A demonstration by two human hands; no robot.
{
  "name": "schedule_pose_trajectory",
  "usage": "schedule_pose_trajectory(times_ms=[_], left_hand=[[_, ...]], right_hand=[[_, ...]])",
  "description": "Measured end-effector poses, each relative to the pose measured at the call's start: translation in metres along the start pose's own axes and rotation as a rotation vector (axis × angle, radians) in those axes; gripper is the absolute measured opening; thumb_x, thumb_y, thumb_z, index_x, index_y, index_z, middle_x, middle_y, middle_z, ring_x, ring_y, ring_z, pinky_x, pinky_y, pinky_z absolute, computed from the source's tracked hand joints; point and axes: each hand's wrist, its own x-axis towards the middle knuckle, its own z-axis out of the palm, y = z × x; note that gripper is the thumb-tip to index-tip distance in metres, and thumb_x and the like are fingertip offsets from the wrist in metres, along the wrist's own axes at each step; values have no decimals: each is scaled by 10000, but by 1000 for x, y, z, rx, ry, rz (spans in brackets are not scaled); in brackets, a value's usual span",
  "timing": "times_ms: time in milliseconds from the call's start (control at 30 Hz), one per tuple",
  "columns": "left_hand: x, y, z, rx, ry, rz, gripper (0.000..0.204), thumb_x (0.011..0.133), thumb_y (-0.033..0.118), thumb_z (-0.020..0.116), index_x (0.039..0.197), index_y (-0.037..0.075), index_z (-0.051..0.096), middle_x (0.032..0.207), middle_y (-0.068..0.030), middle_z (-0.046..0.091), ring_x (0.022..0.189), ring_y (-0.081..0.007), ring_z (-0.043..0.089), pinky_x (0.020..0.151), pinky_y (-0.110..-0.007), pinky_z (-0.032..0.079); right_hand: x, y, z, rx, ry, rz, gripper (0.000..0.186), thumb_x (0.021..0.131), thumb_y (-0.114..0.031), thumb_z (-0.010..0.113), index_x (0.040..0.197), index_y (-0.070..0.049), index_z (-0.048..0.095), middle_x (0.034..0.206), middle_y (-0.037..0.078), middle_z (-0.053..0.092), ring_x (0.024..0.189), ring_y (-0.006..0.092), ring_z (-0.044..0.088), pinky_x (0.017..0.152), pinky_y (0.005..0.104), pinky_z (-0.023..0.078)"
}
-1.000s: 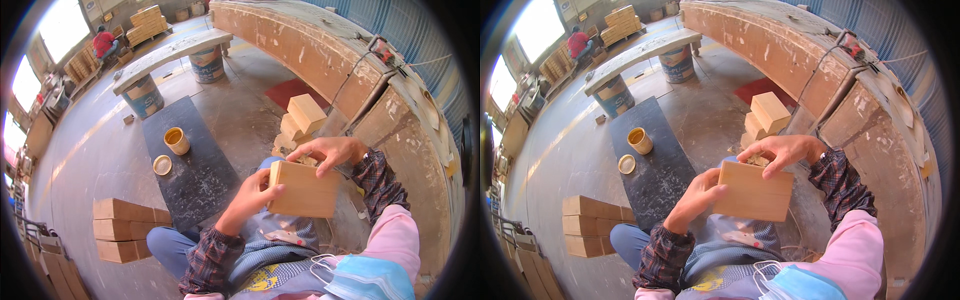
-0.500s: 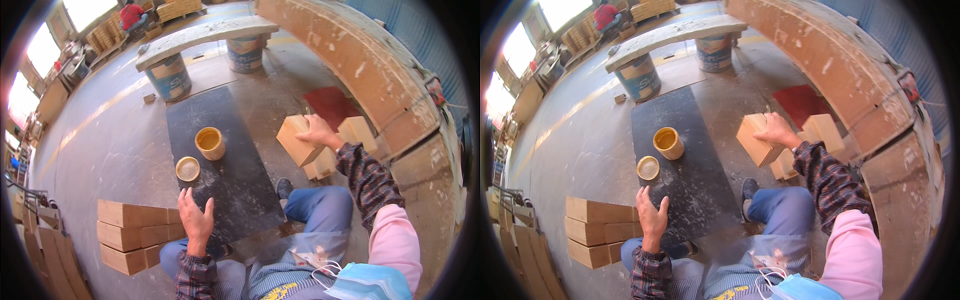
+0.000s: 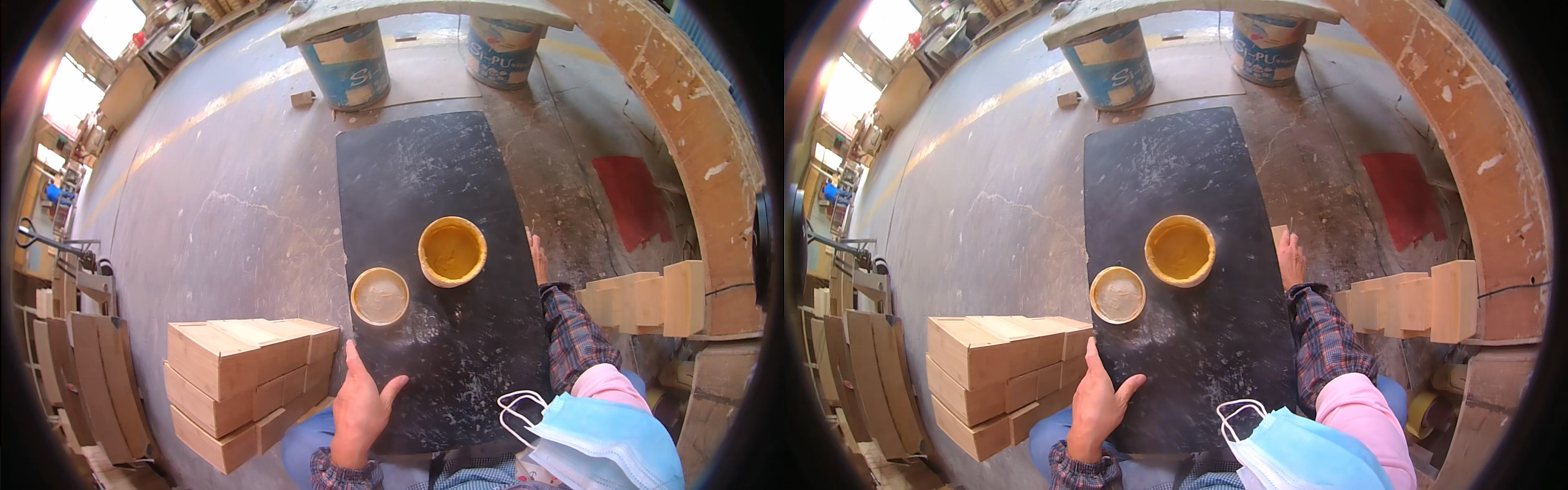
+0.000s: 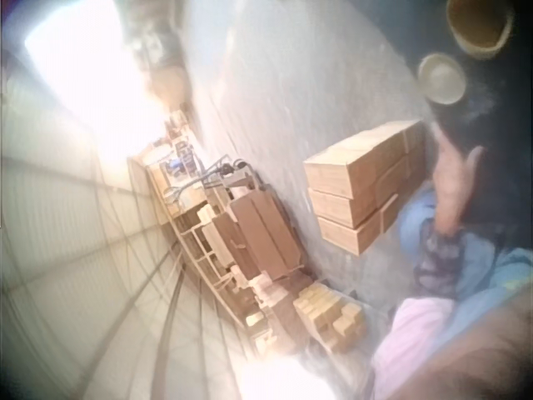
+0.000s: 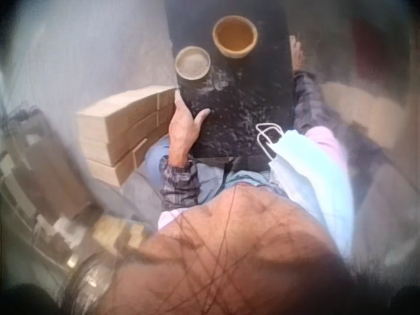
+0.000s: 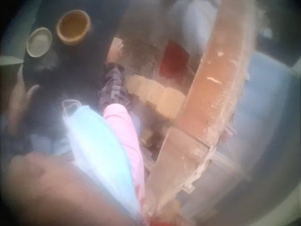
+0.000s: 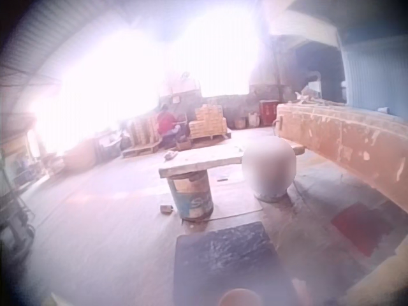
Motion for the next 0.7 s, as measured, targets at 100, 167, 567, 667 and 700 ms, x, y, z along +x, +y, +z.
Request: schedule_pose_trajectory(times_ms=[100, 167, 567, 667, 700], left_hand=[[1, 4, -4, 40, -46, -53, 1090, 920, 396, 857, 1654, -65, 196, 1434, -339, 624, 1275, -478, 657, 1026, -492, 547], [-2, 4, -5, 115, -40, -66, 1084, 921, 439, 846, 1650, -65, 221, 1426, -321, 632, 1254, -468, 669, 1008, -499, 556], [-29, -8, 18, 143, 456, 348, 870, 880, 404, 866, 1530, -32, 486, 1507, -246, 570, 1369, -399, 577, 1121, -491, 477], [-31, -6, 17, 67, 421, 408, 813, 895, 380, 854, 1520, -16, 516, 1507, -244, 571, 1372, -402, 576, 1119, -490, 480], [-31, -6, 16, 47, 414, 428, 796, 899, 373, 850, 1516, -11, 525, 1507, -244, 571, 1373, -404, 576, 1119, -490, 481]], right_hand=[[-15, 12, 17, 63, -70, 25, 626, 1027, -304, 629, 1536, 5, 434, 1364, 203, 550, 1116, 450, 700, 949, 572, 561], [-21, 19, 12, 30, -188, 122, 626, 1034, -302, 615, 1554, -14, 416, 1367, 206, 545, 1119, 456, 700, 947, 575, 560], [-41, -151, -283, 575, 248, -440, 104, 1007, -67, 608, 1057, -47, 696, 865, 136, 779, 861, 318, 794, 762, 414, 596], [-69, -209, -308, 341, 101, -639, 109, 984, -149, 689, 1021, -47, 696, 871, 132, 777, 874, 347, 778, 776, 451, 591], [-73, -224, -308, 232, 82, -686, 128, 977, -171, 706, 1010, -48, 698, 886, 134, 771, 882, 352, 771, 786, 460, 590]])
